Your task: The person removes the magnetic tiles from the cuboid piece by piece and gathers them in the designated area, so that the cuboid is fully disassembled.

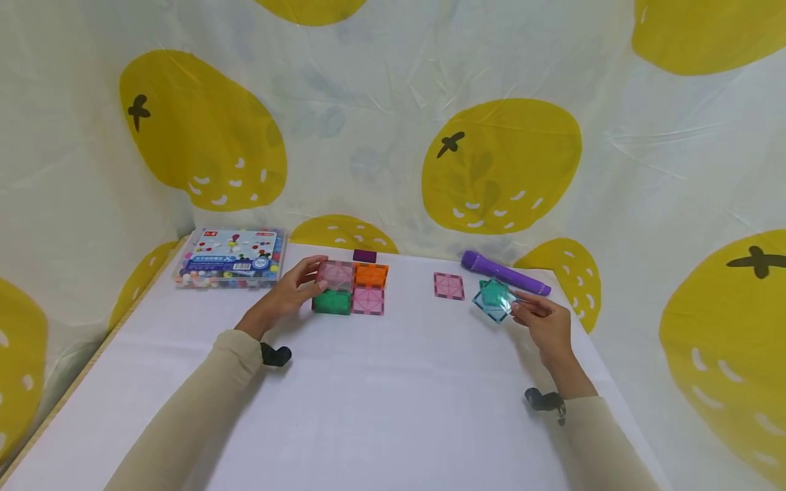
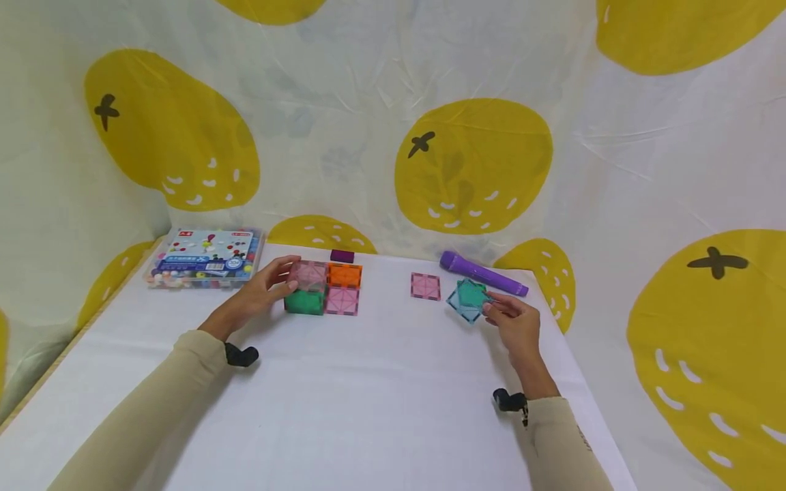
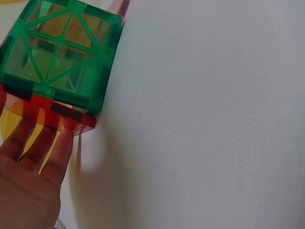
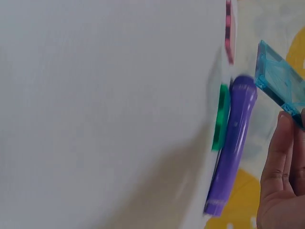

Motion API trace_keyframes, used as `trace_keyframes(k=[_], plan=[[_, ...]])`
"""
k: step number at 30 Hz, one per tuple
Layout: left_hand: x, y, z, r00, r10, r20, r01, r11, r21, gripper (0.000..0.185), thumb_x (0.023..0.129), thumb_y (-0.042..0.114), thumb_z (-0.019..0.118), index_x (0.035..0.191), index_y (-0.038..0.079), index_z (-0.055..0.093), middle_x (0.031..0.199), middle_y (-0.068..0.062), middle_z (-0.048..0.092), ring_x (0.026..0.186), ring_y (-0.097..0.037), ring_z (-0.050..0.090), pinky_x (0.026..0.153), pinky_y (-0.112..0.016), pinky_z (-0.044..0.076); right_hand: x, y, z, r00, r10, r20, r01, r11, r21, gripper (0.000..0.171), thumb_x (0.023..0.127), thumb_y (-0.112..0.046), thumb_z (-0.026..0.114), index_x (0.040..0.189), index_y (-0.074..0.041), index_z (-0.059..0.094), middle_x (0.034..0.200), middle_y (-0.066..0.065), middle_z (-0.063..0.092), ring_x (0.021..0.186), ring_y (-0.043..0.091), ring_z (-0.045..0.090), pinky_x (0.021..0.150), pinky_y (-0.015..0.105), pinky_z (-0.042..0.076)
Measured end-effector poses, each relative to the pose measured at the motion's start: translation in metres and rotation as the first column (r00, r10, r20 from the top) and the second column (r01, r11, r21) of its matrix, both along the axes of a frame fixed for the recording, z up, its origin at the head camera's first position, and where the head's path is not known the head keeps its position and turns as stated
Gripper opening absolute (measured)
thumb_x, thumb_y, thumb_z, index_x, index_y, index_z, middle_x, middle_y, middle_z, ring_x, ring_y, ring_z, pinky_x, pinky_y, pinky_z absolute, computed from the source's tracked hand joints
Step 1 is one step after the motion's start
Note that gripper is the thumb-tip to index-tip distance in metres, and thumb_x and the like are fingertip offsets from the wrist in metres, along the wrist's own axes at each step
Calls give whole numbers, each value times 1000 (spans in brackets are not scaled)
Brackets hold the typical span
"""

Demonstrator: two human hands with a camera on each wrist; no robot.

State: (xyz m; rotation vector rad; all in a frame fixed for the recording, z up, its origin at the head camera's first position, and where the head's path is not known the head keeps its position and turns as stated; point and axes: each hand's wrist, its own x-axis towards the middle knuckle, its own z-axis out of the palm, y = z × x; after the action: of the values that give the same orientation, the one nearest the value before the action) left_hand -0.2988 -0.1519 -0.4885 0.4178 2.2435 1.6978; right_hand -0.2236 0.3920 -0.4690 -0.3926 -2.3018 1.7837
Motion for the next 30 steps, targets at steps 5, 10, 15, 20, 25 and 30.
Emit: trace_keyframes(k=[5,10,15,20,25,30], plan=[[-2,-1,-2,1000,-4,6,4,1000,15,70,106,43,64,167,34,29,177,-4,23,164,-40,20,128,-72,22,-1,28,-3,988,-139,66,147,978,-150,43,95,-16,81,136,-9,72,90,-13,80,81,5,79,78,22,64],[-1,-1,-2,1000,-8,7,7,1000,18,70,106,44,65,166,36,30,177,-4,23,164,-40,20,128,-72,22,-2,51,-8,955,-255,153,280,943,-180,45,95,-20,81,139,-12,71,90,-12,78,79,5,78,77,20,64],[0,0,0,1000,-10,5,10,999,30,70,105,44,66,165,36,31,177,-4,24,164,-40,20,128,-72,22,-4,67,-11,915,-345,210,389,893,-227,47,93,-16,83,138,-14,71,86,-12,78,75,5,77,73,21,64],[1,-2,1,1000,-4,3,4,1000,21,68,104,46,66,163,40,33,177,-4,24,163,-40,22,128,-72,23,-7,77,-14,876,-397,275,461,857,-231,47,92,-16,84,137,-18,71,88,-13,73,74,6,76,72,21,63],[1,-3,1,1000,0,3,0,1000,14,67,104,48,65,163,42,33,177,-5,23,163,-40,22,128,-71,24,-11,82,-18,833,-429,349,511,838,-190,50,95,-19,81,142,-22,67,106,-6,63,82,7,74,75,20,63],[-1,-2,-1,1000,-5,4,5,1000,9,67,104,49,65,163,42,33,177,-5,23,163,-40,21,128,-71,24,-7,86,-20,807,-463,366,523,849,-80,47,98,-24,77,144,-19,66,108,-3,62,79,6,74,73,20,63]])
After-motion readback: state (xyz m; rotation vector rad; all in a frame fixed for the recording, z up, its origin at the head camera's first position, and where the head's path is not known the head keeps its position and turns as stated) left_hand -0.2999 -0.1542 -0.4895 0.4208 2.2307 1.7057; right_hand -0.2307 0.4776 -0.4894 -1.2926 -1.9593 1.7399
